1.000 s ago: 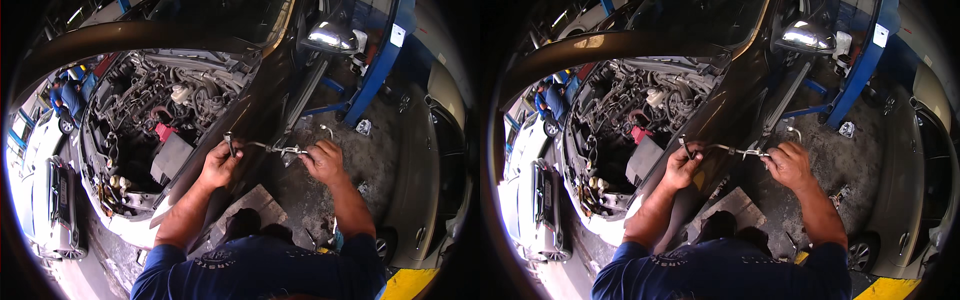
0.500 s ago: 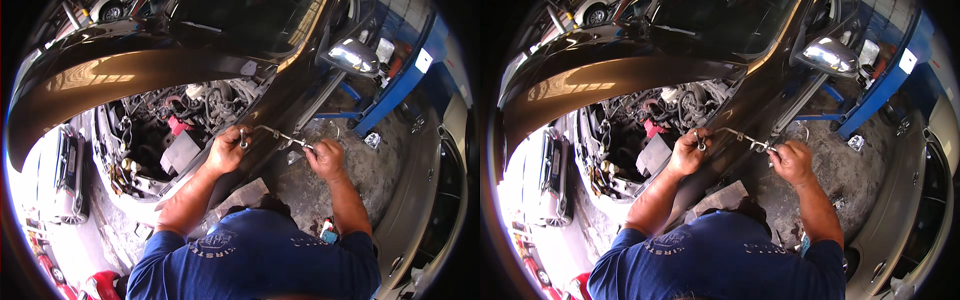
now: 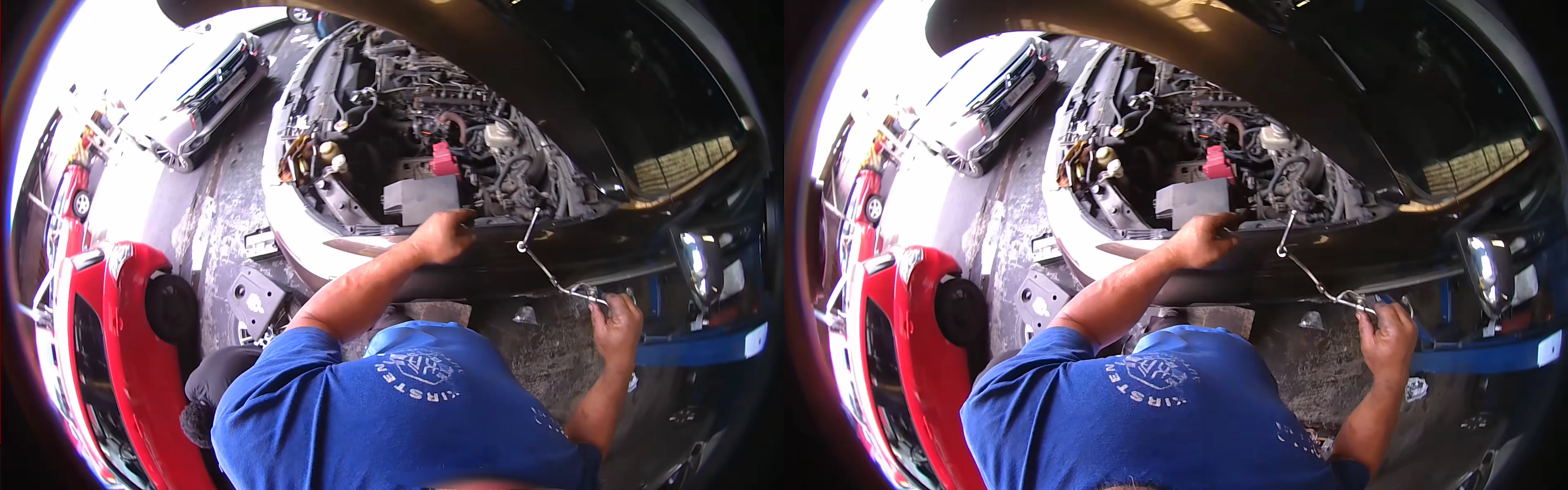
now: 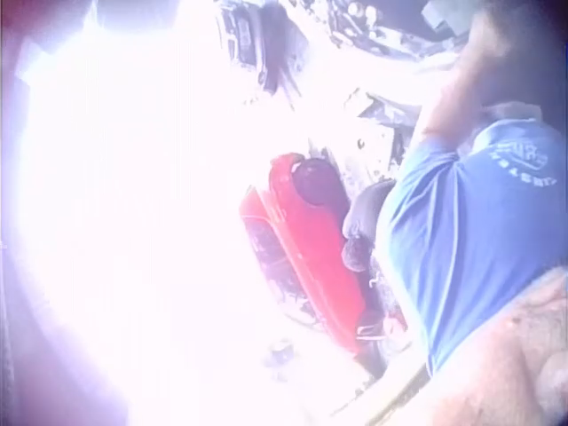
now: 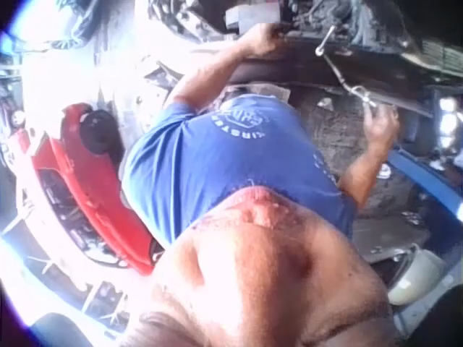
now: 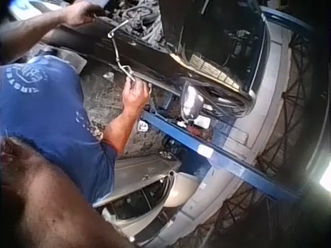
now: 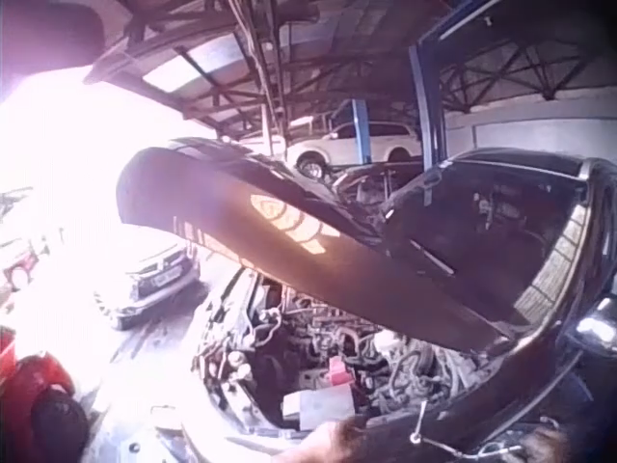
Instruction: Replacing or repairing components in an automobile engine bay, specifically working on the fuel or intake system components.
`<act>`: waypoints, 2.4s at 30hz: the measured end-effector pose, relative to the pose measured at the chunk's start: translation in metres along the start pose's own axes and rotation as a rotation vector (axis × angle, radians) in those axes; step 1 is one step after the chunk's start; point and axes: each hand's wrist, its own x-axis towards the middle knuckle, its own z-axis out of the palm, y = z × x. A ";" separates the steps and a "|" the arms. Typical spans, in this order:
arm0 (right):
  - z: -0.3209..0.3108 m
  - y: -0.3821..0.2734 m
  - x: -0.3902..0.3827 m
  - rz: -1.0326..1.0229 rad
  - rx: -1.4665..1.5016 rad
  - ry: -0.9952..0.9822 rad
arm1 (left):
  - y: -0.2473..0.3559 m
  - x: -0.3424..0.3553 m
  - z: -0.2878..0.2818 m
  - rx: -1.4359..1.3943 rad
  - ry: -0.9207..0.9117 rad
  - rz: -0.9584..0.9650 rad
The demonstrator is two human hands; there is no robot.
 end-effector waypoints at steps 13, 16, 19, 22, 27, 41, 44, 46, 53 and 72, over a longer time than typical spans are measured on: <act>0.059 -0.107 0.068 0.013 0.046 -0.175 | -0.337 -0.099 -0.238 0.100 0.877 -1.137; 0.071 -0.132 0.078 0.012 0.015 -0.190 | -0.370 -0.093 -0.263 0.424 0.581 -1.038; 0.072 -0.159 0.081 0.050 -0.016 -0.200 | -0.409 -0.085 -0.294 0.825 0.307 -0.965; 0.071 -0.182 0.076 0.091 -0.077 -0.178 | -0.443 -0.066 -0.306 1.102 0.022 -0.764; 0.062 -0.198 0.084 0.140 -0.040 -0.228 | -0.524 -0.079 -0.318 0.901 0.015 -0.917; 0.088 -0.214 0.084 0.215 -0.061 -0.283 | -0.471 -0.049 -0.317 -0.744 0.944 -0.430; 0.088 -0.211 0.081 0.184 -0.072 -0.284 | -0.481 -0.052 -0.322 -0.496 0.940 -0.339; 0.087 -0.213 0.082 0.208 -0.057 -0.291 | -0.483 -0.058 -0.324 -0.369 0.937 -0.293; 0.094 -0.205 0.072 0.282 -0.054 -0.301 | -0.421 -0.068 -0.319 -0.426 0.949 -0.304; 0.101 -0.187 0.075 0.234 0.009 -0.373 | -0.449 -0.073 -0.326 -0.484 0.769 -0.616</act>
